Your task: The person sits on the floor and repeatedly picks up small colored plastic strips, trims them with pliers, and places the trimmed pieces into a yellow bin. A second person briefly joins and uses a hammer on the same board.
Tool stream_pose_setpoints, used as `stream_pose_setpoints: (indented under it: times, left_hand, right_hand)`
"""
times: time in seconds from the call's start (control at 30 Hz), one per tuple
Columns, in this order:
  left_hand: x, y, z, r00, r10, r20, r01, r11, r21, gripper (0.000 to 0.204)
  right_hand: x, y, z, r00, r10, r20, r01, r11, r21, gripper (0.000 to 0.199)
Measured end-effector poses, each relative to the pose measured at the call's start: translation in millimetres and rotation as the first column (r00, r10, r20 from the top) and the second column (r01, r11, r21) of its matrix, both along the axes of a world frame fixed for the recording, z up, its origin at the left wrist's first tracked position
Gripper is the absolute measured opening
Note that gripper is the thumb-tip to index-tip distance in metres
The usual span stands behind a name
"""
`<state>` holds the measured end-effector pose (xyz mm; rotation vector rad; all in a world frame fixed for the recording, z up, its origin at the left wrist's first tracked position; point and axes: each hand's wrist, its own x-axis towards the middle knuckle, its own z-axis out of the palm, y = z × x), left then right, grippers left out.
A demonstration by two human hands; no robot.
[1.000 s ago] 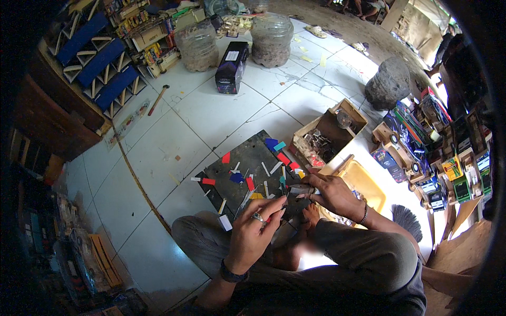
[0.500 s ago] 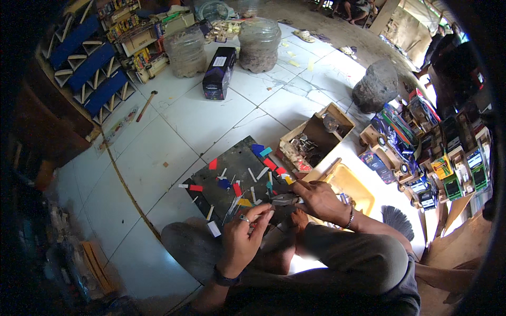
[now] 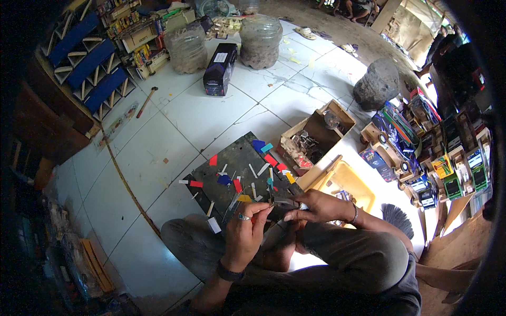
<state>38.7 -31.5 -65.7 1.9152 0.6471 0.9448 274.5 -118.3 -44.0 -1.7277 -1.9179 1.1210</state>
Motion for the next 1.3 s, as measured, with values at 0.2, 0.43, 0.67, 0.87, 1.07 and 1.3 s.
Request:
stream_pose_setpoints:
  times: [0.2,0.43,0.67,0.87,1.07,1.3]
  left_hand:
    - [-6,8,3,0.998,-0.067,-0.002,0.067,0.996,0.065,0.014]
    - [-9,18,9,0.997,-0.076,-0.003,0.073,0.945,0.320,0.024]
    - [-3,1,1,0.989,-0.113,-0.101,0.134,0.963,0.234,0.030]
    - [4,0,-11,0.967,-0.186,-0.171,0.211,0.968,0.139,0.061]
    - [0,11,-23,0.913,-0.208,-0.351,0.269,0.954,0.134,0.063]
    - [-4,12,-23,0.907,-0.225,-0.355,0.296,0.942,0.160,0.056]
  right_hand:
    - [-1,-1,6,0.974,-0.050,-0.223,-0.030,0.940,-0.340,0.066]
    - [-4,9,14,0.947,-0.185,-0.265,0.163,0.981,-0.101,0.051]
    - [-5,7,22,0.930,-0.178,-0.323,0.149,0.982,-0.113,0.029]
    - [24,6,-8,0.890,-0.372,-0.264,0.372,0.927,-0.054,0.030]
    - [120,17,0,0.535,-0.740,-0.407,0.819,0.572,0.038,0.030]
    - [201,1,-21,0.360,-0.864,-0.352,0.933,0.327,0.150,0.046]
